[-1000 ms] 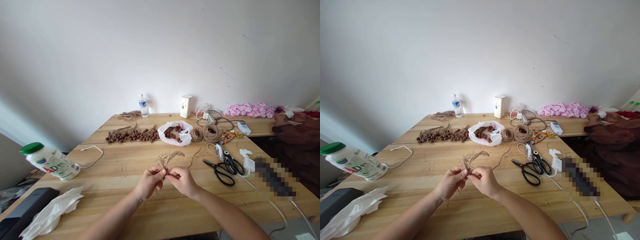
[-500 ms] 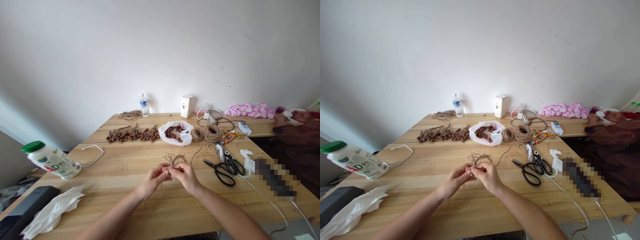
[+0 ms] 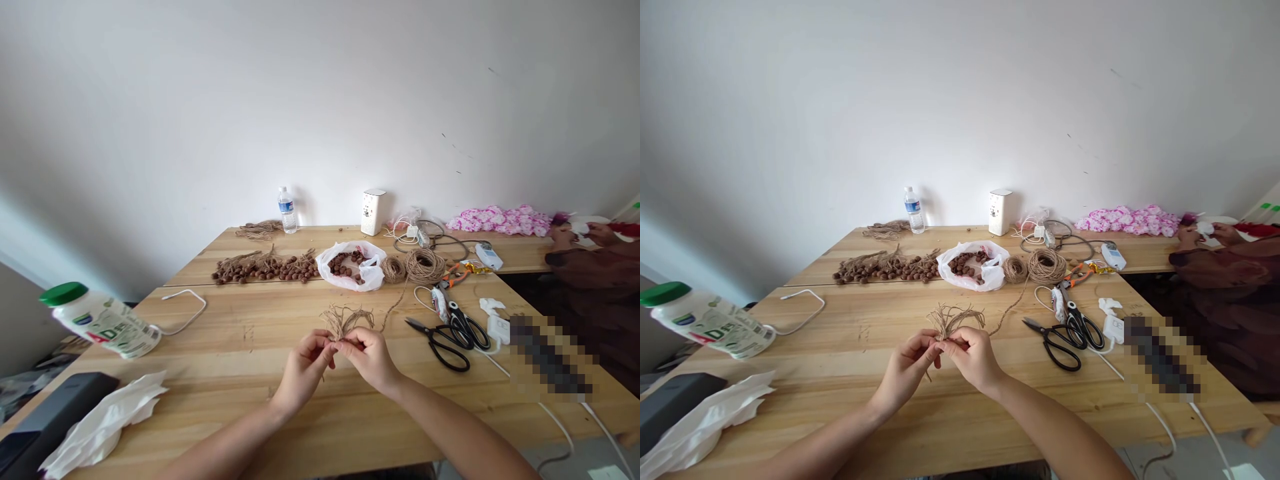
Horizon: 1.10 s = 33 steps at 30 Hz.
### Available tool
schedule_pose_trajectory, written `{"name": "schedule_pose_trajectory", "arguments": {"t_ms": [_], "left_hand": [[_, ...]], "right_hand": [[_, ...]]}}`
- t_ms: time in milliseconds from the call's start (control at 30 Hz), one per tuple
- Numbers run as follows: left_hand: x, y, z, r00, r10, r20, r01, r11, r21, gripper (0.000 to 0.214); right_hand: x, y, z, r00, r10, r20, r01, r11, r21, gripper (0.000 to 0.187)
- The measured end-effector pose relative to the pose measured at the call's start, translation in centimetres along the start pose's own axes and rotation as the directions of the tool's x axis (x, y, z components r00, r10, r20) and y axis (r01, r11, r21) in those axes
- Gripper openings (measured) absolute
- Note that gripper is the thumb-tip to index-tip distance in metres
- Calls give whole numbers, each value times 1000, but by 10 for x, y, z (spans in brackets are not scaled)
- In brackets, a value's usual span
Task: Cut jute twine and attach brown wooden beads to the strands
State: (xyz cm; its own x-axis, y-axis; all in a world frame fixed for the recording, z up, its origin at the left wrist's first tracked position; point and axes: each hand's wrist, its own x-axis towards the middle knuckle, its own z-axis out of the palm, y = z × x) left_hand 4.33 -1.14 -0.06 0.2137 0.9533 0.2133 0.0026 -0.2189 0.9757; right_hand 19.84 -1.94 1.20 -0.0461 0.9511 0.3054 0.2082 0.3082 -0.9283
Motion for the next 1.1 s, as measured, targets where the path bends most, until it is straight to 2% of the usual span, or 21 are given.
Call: {"name": "schedule_pose_trajectory", "arguments": {"t_ms": [133,300,433,500,567,667,733,800,867,967,1100], "left_hand": [[-2,-2,-1,1000,2,27,1,995,-104,26],[-1,3,-3,993,-59,106,93,928,-361,21],[12,1,-8,981,-195,1,181,905,-386,27],[20,-3,-12,970,-240,-49,217,934,-286,37],[25,-8,-18,975,-206,-83,202,978,-60,40],[27,-10,-23,994,15,-112,22,945,327,28],[26,-7,-23,997,79,-22,-65,923,380,29],[23,-4,-21,989,-27,146,-7,974,224,35],[21,-1,-18,942,-153,298,156,988,12,38],[19,0,-15,910,-253,329,339,910,-238,33],[18,2,-15,889,-322,326,446,771,-455,26]], "right_hand": [[1,-1,-3,999,7,39,-9,999,47,30],[8,-2,-11,974,137,182,-185,942,279,32],[13,6,-17,928,263,265,-351,856,380,35],[14,11,-18,893,288,344,-416,819,395,37],[14,13,-19,865,289,411,-452,806,383,37],[14,13,-18,848,281,449,-452,826,336,36],[13,12,-16,851,268,452,-424,859,287,34],[13,11,-15,845,249,473,-398,884,246,33],[11,13,-13,827,237,510,-396,889,230,32],[9,17,-11,793,255,553,-427,881,205,31],[8,20,-12,755,291,588,-499,836,227,31]]}}
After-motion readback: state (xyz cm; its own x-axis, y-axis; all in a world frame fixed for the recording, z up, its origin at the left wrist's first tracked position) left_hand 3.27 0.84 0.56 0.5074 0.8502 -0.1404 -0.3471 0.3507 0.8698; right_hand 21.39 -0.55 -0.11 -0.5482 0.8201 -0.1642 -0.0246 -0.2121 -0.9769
